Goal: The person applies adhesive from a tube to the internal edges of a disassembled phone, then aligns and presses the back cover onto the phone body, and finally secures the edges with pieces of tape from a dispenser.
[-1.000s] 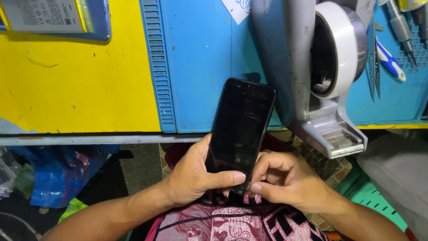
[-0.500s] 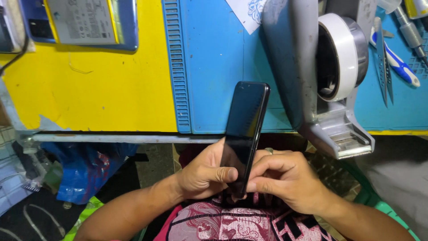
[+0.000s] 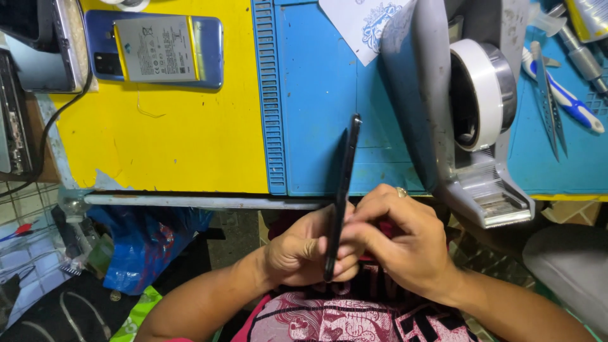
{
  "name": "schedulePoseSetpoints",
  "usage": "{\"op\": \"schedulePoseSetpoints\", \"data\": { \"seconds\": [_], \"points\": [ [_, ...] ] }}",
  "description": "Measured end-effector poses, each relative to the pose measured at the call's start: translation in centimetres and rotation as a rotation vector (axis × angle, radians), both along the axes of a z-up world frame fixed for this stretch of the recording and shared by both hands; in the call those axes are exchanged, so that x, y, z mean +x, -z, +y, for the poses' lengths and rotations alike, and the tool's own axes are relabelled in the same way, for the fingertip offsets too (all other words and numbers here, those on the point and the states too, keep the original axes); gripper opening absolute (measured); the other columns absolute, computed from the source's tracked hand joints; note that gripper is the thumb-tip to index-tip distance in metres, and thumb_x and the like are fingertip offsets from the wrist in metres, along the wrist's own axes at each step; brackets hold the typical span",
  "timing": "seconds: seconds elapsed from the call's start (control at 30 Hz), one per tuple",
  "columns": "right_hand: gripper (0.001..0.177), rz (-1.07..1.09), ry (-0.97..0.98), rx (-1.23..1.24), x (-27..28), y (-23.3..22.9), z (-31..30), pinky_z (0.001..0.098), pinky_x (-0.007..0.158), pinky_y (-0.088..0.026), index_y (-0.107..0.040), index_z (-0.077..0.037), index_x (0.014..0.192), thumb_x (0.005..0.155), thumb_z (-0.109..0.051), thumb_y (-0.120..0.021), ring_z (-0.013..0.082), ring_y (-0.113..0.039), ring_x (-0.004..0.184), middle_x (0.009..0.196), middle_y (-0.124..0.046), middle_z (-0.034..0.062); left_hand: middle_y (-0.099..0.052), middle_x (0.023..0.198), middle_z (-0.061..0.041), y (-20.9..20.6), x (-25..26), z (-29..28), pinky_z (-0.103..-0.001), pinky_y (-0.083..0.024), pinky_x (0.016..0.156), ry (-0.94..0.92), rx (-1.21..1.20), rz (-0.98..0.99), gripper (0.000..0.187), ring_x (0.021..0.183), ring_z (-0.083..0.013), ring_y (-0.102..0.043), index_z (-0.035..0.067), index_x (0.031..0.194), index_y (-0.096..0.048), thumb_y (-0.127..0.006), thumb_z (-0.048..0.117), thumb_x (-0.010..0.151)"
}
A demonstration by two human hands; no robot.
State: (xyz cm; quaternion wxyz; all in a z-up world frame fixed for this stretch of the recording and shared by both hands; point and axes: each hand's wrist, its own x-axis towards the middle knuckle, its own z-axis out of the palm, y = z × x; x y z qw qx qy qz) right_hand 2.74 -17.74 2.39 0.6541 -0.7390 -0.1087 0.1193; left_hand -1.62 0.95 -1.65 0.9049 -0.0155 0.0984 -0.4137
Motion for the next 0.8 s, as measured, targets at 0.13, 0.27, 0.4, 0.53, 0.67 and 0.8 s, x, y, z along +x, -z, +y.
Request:
{"op": "schedulePoseSetpoints", "data": {
  "seconds": [0.13,0.27,0.4,0.53,0.67,0.8],
  "points": [
    [0.030,0.446,0.104,0.474,-2.5,4.8,-2.5,0.0277,0.074,-0.052,-0.060,-0.001,0.111,0.105,-0.030,-0.056,0.0161,-0.065,0.084,0.097,-0.067,0.0094,-0.056,0.108,-0.007,-1.7,2.6,2.9,-0.024,-0.054,0.071,0.231,0.469,-0.293,0.066,0.085,-0.0146,-0.060,0.000,0.134,-0.046,-0.084,0.022,0.084],
    [0.044,0.808,0.217,0.492,-2.2,4.6,-3.4,0.0373,0.093,-0.054,-0.066,0.009,0.124,0.083,-0.007,-0.071,0.0227,-0.067,0.100,0.110,-0.072,0.0160,-0.062,0.084,0.005,-5.7,6.0,6.6,-0.024,-0.047,0.063,0.696,1.150,-0.875,0.038,0.076,-0.0076,-0.055,0.012,0.098,-0.065,-0.086,0.035,0.076],
    [0.021,0.558,0.094,0.024,-2.8,3.0,-3.7,0.0224,0.066,-0.046,-0.069,-0.005,0.100,0.084,-0.015,-0.079,0.0081,-0.058,0.071,0.079,-0.063,-0.0010,-0.074,0.084,0.003,-5.6,5.8,7.7,-0.020,-0.051,0.065,0.391,1.397,-0.745,0.031,0.073,-0.0062,-0.065,0.011,0.103,-0.079,-0.089,0.021,0.076],
    [0.030,0.218,0.114,0.244,-4.4,1.6,-1.9,0.0342,0.088,-0.056,-0.057,-0.007,0.106,0.084,-0.004,-0.077,0.0239,-0.071,0.095,0.107,-0.073,0.0175,-0.073,0.104,-0.007,-1.4,4.2,4.4,-0.024,-0.059,0.083,-0.386,0.885,-0.281,0.030,0.093,-0.0160,-0.069,0.001,0.113,-0.068,-0.081,0.011,0.088],
    [0.045,0.017,0.054,0.308,-4.3,0.7,-0.6,0.0365,0.100,-0.057,-0.051,-0.007,0.119,0.085,0.006,-0.077,0.0278,-0.069,0.109,0.117,-0.066,0.0221,-0.070,0.105,-0.022,-1.9,4.2,-0.5,-0.049,-0.062,0.084,-0.530,0.577,-0.096,0.047,0.102,-0.0418,-0.072,0.016,0.123,-0.055,-0.085,0.029,0.089],
    [0.062,-0.020,-0.190,0.363,-3.1,-1.0,-3.1,0.0418,0.113,-0.052,-0.053,-0.004,0.135,0.085,-0.011,-0.088,0.0341,-0.064,0.130,0.137,-0.059,0.0282,-0.066,0.090,-0.012,-0.9,5.1,-0.8,-0.045,-0.058,0.059,-0.505,0.418,-0.082,0.038,0.074,-0.0303,-0.069,0.013,0.116,-0.056,-0.083,0.023,0.091]
  ]
}}
